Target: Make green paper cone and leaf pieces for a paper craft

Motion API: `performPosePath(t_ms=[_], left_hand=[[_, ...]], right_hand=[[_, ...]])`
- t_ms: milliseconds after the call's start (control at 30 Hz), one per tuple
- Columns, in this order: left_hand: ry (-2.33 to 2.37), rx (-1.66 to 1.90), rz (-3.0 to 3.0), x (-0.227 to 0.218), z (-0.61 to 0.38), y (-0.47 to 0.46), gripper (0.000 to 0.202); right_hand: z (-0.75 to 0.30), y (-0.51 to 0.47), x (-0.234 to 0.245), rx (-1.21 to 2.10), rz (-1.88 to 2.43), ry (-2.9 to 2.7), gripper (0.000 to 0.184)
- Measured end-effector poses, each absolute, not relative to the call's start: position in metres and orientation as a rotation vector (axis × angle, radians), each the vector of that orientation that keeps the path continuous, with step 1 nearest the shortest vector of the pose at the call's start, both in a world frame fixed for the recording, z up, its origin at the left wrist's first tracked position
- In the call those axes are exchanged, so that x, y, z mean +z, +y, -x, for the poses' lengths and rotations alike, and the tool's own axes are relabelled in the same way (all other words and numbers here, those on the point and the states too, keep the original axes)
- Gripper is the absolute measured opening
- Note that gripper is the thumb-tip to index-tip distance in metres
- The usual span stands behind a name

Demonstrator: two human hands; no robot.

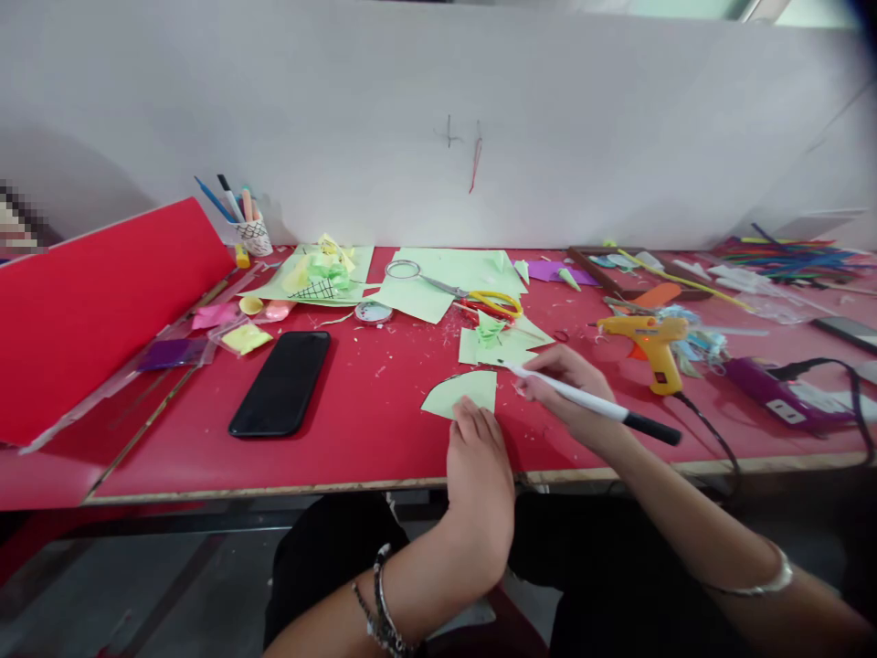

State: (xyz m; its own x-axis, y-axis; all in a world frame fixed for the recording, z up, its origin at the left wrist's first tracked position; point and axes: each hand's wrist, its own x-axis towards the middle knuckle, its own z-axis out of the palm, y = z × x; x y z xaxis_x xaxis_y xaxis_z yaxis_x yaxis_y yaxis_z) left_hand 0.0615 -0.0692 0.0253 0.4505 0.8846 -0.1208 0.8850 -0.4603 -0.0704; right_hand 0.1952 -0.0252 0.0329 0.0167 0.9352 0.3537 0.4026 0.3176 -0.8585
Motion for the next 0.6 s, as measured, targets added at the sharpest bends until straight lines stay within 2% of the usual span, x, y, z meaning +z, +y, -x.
performPosePath(t_ms=[200, 433, 600], left_hand=[[1.707, -0.165, -2.61, 0.027, -0.059, -0.059, 0.094], [1.696, -0.198, -2.593, 0.028, -0.061, -0.057, 0.098], [1.777, -0.366, -2.621, 0.029, -0.064, -0.061, 0.079]], right_hand=[[-0.165, -0.003, 0.026, 1.242, 0.973, -1.489, 0.013], [-0.148, 0.019, 0.025, 1.312, 1.028, -1.56, 0.011], [-0.137, 0.032, 0.021, 1.392, 1.06, -1.637, 0.025]])
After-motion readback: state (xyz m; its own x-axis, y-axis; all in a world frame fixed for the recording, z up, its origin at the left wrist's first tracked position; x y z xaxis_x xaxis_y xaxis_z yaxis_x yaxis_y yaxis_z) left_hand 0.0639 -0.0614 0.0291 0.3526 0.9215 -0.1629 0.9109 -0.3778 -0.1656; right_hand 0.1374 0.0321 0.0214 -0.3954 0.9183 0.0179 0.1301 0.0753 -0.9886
